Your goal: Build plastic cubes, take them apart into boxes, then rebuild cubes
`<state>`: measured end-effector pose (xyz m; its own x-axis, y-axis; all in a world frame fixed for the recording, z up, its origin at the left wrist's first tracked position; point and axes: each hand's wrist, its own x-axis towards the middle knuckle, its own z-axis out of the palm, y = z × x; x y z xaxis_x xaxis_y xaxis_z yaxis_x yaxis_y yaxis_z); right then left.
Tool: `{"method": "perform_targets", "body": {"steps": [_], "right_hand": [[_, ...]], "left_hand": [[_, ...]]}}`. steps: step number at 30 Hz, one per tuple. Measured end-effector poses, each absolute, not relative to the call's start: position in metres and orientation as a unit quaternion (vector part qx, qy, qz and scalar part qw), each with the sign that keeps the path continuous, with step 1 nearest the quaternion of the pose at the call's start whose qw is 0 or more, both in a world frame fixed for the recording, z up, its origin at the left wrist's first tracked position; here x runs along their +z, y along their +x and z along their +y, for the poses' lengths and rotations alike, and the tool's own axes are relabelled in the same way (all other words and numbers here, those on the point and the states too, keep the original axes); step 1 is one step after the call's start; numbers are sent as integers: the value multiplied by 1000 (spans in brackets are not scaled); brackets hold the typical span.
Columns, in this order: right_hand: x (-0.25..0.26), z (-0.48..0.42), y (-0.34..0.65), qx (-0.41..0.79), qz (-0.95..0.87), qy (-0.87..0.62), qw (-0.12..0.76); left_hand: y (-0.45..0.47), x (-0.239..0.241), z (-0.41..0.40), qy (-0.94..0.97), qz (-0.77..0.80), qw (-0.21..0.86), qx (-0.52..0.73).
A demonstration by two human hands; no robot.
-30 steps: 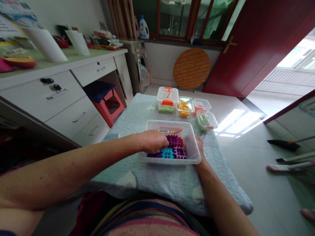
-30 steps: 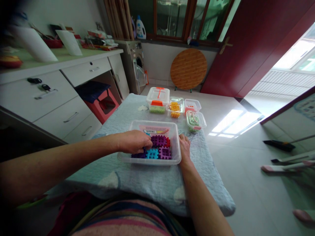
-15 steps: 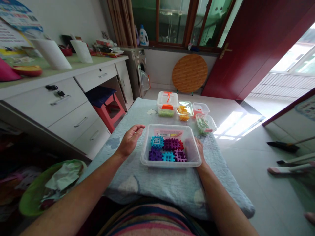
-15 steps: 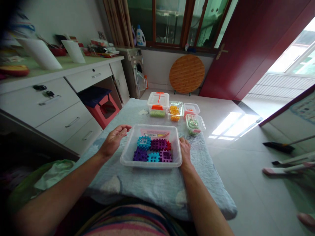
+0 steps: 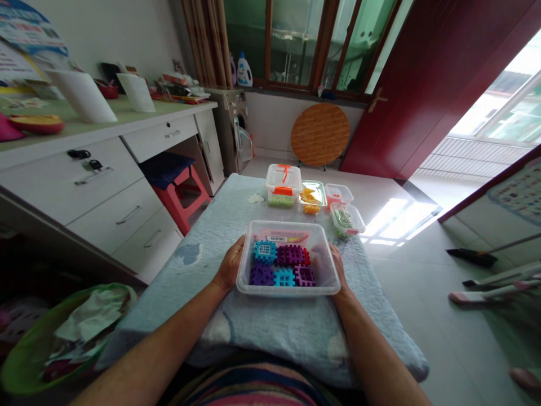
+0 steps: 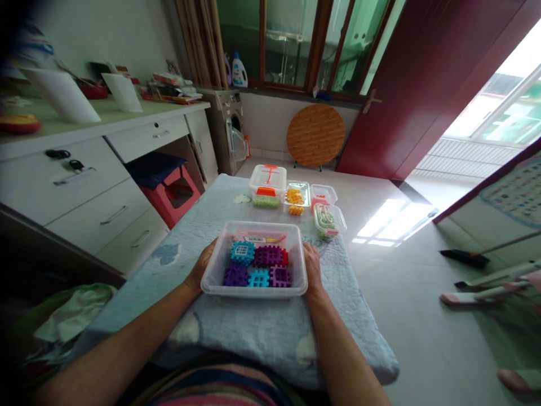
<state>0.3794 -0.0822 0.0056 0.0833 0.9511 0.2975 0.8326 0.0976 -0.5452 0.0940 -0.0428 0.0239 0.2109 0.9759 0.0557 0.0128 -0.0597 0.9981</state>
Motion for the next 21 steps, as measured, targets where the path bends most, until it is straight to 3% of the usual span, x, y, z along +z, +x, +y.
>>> {"method": "perform_targets", "body": {"steps": [12,16,21], "right_hand": [[-5,-78,379,270,-593,-584,485],[-4,-78,373,353,-544,-580,494],[-8,-78,373,367,-543,-571,495]], "left_hand": [[93,6,-37,519,388,563,513],[92,10,-40,505,383,546,548],[91,18,-43,506,379,544,551]]}}
